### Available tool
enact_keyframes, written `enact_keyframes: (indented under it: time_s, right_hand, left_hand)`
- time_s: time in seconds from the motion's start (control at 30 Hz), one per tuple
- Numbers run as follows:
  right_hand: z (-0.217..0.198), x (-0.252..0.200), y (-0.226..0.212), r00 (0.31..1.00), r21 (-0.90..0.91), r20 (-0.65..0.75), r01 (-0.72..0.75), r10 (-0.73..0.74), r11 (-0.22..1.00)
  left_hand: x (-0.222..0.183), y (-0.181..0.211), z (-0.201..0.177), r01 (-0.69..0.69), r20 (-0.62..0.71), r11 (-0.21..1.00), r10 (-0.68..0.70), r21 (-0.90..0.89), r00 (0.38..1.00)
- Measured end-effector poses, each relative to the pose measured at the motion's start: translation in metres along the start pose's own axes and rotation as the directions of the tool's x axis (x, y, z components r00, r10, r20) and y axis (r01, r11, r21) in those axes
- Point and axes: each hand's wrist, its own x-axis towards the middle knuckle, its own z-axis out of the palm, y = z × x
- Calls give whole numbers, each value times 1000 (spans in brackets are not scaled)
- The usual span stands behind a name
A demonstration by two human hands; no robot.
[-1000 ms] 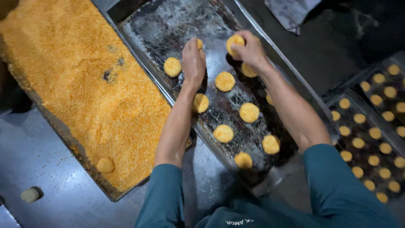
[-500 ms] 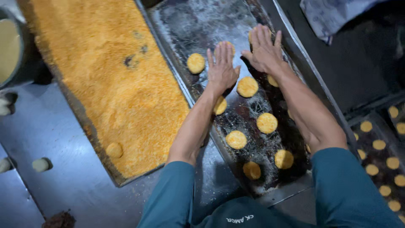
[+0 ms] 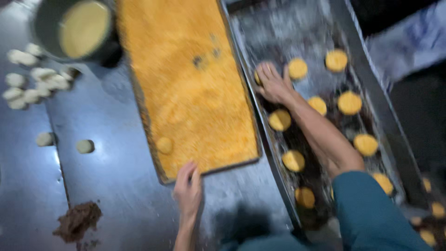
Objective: The person coats dough balls in breadcrumbs, places them on a metal tray, dips more dough pieces into a liquid mixture, and kemudian fills and shapes pieces of dough with a dark filling.
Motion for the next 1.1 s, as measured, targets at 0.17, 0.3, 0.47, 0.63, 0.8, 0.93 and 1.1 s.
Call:
enact_keyframes:
  time_s: [0.17, 0.3, 0.47, 0.63, 0.8, 0.93, 1.1]
  right_hand:
    - [-18, -11, -132, 821, 157, -542, 308, -179, 938]
    - [52, -12, -290, 694, -4, -429, 639, -579, 769]
    - [105, -24, -346, 756, -55, 40, 655, -653, 754]
    - [117, -14, -340, 696, -55, -172, 700, -697, 713]
    - [81, -6, -357, 973, 532, 229, -128, 4, 837]
    - [41, -25, -330, 935, 906, 296, -340, -195, -253]
    - [33, -30, -295, 950, 880, 229, -296, -213, -371]
  left_hand:
    - [-52, -86, -75, 418, -157, 876, -460, -240, 874]
    - [-69, -124, -105, 387, -167, 848, -468, -361, 868]
    - [-102, -137, -150, 308, -210, 905, -375, -293, 903]
    - [-133, -156, -178, 377, -162, 865, -446, -330, 880]
    - [-117, -138, -187, 380, -115, 876, -429, -297, 896]
    - [-105, -136, -178, 387, -63, 891, -412, -237, 909]
    - [-82, -121, -144, 292, -55, 933, -309, -208, 949]
